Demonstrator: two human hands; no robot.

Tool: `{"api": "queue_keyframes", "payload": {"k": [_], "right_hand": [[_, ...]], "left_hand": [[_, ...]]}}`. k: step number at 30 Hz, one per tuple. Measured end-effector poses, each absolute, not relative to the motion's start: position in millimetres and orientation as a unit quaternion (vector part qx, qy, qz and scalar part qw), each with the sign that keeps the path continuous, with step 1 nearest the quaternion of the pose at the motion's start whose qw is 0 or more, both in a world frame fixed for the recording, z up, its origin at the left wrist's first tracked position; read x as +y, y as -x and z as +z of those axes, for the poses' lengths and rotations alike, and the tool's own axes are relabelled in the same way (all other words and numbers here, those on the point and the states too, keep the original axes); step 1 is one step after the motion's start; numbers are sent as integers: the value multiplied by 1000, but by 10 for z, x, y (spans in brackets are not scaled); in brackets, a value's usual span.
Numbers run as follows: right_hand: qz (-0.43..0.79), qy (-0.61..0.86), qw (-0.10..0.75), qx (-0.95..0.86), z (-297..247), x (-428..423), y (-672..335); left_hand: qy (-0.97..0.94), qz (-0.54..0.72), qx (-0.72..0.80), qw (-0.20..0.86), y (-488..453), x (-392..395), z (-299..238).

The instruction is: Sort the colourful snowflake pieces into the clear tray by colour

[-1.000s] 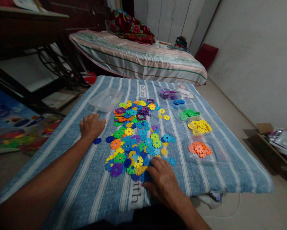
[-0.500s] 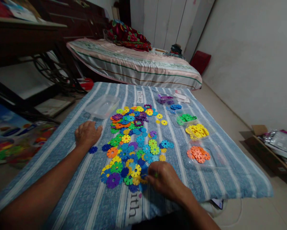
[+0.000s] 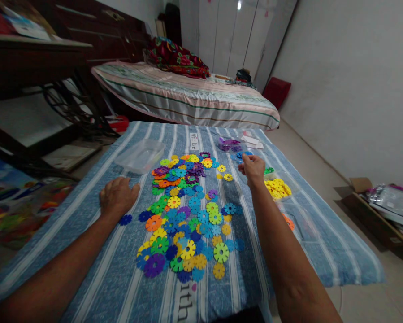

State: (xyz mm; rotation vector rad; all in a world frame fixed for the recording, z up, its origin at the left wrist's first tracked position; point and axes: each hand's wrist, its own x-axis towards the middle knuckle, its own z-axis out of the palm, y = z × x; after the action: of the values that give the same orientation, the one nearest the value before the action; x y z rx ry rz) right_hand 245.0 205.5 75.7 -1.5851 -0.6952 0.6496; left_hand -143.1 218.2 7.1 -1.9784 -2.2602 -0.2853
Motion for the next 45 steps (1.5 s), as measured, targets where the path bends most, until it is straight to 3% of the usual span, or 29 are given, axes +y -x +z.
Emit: {"api": "queue_keyframes", "payload": {"k": [8,17,25,34,45], "right_hand": [[330,635,515,-472,132,1285,-1947],[191,458,347,-796,-139,651,-1720],[150,440,203,-862,-52,511,-1723],[98,450,193,-867,-125,516,-1664],[70,454,271,-846,-254,549,-1660]], "left_hand": [[649,-103,-752,53,1415,2168,48],[652,-101,-751,35,1390,2152,85],[652,-102,-751,22,1385,2145,94],[651,-106,-751,31,1381,2156,79],[653,-149,-742,35,1400,2166,30]]}}
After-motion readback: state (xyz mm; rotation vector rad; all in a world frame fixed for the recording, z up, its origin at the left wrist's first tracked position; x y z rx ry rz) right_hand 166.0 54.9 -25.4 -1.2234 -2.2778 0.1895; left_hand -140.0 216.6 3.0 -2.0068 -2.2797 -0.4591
